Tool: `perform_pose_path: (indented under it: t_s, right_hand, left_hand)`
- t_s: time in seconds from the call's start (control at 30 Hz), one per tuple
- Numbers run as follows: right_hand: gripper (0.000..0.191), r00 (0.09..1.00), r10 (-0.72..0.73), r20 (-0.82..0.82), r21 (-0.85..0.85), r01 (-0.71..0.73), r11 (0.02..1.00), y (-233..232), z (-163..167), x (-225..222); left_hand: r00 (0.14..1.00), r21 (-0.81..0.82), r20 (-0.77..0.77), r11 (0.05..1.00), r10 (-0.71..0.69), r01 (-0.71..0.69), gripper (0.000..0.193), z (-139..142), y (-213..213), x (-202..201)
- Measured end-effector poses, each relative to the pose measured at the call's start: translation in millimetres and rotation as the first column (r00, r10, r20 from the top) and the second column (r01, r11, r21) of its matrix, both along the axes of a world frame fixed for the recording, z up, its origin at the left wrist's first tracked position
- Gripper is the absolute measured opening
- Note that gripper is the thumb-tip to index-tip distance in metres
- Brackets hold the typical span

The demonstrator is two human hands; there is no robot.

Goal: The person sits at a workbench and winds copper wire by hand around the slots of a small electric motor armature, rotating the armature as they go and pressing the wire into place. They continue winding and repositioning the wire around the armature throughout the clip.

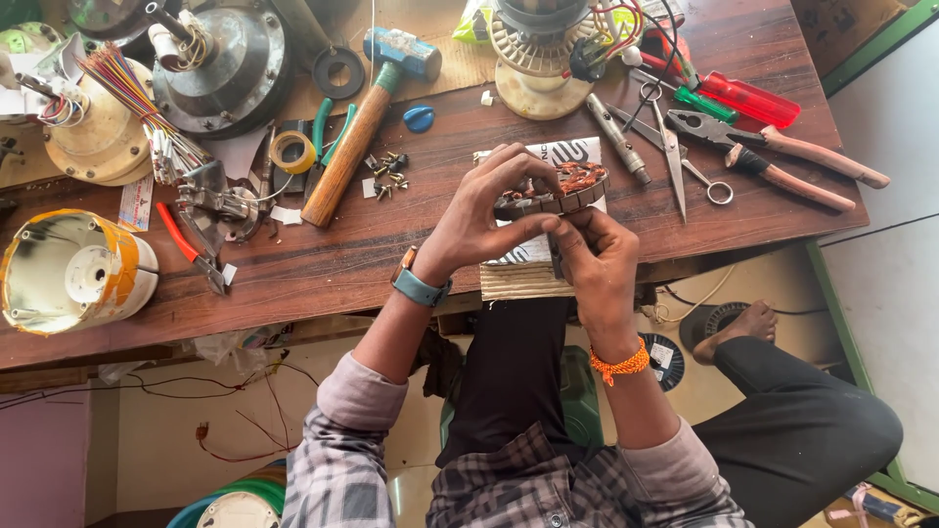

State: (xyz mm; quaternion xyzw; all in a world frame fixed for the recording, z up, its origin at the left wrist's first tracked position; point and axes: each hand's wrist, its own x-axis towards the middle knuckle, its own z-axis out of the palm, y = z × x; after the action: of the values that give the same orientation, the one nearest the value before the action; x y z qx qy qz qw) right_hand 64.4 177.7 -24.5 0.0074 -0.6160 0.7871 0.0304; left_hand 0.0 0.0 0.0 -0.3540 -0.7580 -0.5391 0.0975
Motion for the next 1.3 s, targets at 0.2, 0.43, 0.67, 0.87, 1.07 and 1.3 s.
perform_pose_path:
  t_s: [0.2,0.43,0.67,0.87,1.07,1.3]
  right_hand:
    - [0.016,1.0,-0.01,0.02,-0.061,0.011,0.998,-2,-26,14]
    - [0.016,0.999,-0.021,0.041,0.191,0.012,0.981,34,-22,13]
    - [0.019,0.942,0.014,-0.334,0.465,0.152,0.872,64,-7,-4]
    - [0.008,0.941,0.024,-0.339,0.632,0.208,0.747,53,17,-30]
    - [0.006,0.883,0.182,-0.433,0.655,0.17,0.736,39,30,-43]
    - [0.006,0.798,0.351,-0.49,0.725,0.15,0.672,30,20,-65]
  left_hand:
    - [0.943,-0.188,-0.175,0.93,0.285,-0.316,0.051,-2,9,20]
    - [0.892,-0.135,-0.252,0.899,0.376,-0.417,0.054,-13,24,25]
    - [0.94,-0.086,-0.2,0.95,0.278,-0.299,0.043,-33,6,21]
    - [0.93,-0.081,-0.214,0.944,0.298,-0.32,0.047,-39,6,23]
    - [0.921,-0.112,-0.229,0.931,0.315,-0.346,0.048,-42,5,25]
    - [0.98,0.006,-0.037,0.981,0.194,-0.194,0.051,-48,-5,23]
